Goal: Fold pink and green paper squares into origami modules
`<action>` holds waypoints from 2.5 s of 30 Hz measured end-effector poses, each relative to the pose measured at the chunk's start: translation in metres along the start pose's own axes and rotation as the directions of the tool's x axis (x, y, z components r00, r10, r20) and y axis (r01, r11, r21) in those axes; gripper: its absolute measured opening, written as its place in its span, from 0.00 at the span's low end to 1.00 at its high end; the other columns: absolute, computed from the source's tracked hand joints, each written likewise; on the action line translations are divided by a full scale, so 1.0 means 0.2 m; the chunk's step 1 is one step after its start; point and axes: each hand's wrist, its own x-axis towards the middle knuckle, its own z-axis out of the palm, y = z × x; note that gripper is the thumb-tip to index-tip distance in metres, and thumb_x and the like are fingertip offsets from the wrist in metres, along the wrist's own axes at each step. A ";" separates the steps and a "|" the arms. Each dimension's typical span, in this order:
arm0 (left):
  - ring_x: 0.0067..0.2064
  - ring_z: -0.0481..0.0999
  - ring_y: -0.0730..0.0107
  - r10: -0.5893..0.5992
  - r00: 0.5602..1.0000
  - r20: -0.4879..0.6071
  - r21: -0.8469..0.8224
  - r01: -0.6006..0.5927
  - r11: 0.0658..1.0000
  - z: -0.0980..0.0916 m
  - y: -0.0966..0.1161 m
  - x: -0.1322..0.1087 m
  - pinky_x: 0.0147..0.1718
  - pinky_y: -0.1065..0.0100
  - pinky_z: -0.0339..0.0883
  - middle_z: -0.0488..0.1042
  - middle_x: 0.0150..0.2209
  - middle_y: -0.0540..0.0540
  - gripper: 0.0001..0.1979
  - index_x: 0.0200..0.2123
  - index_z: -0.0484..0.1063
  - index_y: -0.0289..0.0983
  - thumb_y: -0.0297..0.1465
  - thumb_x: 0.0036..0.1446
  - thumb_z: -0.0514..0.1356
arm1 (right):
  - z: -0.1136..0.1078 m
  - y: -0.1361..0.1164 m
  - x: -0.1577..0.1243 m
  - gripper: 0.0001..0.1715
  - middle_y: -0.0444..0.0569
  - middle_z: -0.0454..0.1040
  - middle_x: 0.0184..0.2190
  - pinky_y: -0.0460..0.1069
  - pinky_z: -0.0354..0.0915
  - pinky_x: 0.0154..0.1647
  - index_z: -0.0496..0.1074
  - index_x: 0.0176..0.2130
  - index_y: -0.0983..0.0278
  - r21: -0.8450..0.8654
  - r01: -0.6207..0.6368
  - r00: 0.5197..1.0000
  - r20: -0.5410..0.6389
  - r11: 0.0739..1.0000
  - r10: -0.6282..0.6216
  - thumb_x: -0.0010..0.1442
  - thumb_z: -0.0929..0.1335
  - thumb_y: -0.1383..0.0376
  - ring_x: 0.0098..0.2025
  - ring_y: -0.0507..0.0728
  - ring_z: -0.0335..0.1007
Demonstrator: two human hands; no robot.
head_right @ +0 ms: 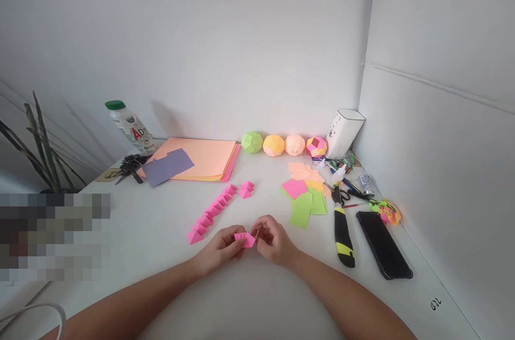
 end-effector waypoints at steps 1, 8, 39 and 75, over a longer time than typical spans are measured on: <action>0.22 0.59 0.76 -0.003 1.000 0.010 -0.002 0.003 1.000 0.00 0.00 0.00 0.21 0.73 0.51 0.64 0.21 0.53 0.15 0.26 0.64 0.36 0.41 0.57 0.54 | 0.00 0.00 0.00 0.10 0.42 0.65 0.27 0.44 0.55 0.23 0.64 0.36 0.62 -0.014 0.033 0.999 0.003 0.999 -0.033 0.52 0.65 0.73 0.23 0.48 0.56; 0.21 0.65 0.75 -0.053 0.996 -0.066 -0.111 0.045 0.993 0.00 -0.02 0.02 0.21 0.73 0.53 0.67 0.19 0.54 0.16 0.28 0.64 0.36 0.43 0.55 0.56 | 0.00 0.04 0.01 0.06 0.48 0.72 0.29 0.46 0.61 0.27 0.72 0.32 0.63 -0.143 0.231 0.973 0.024 0.962 -0.230 0.54 0.65 0.72 0.28 0.52 0.65; 0.35 0.70 0.66 0.164 0.986 -0.008 0.185 -0.160 0.970 0.01 -0.04 0.00 0.35 0.66 0.66 0.72 0.34 0.46 0.17 0.52 0.64 0.38 0.35 0.60 0.51 | 0.02 0.05 0.01 0.07 0.45 0.69 0.25 0.45 0.61 0.22 0.69 0.26 0.65 -0.013 -0.017 0.997 -0.074 1.000 0.016 0.53 0.69 0.65 0.23 0.50 0.64; 0.25 0.56 0.74 0.176 0.976 -0.129 0.328 -0.126 0.936 0.04 0.00 0.01 0.23 0.72 0.54 0.58 0.23 0.54 0.12 0.22 0.57 0.38 0.34 0.55 0.52 | 0.03 0.02 0.03 0.04 0.41 0.62 0.21 0.44 0.53 0.21 0.64 0.23 0.64 -0.294 0.004 0.999 -0.043 0.956 -0.018 0.45 0.64 0.73 0.22 0.49 0.54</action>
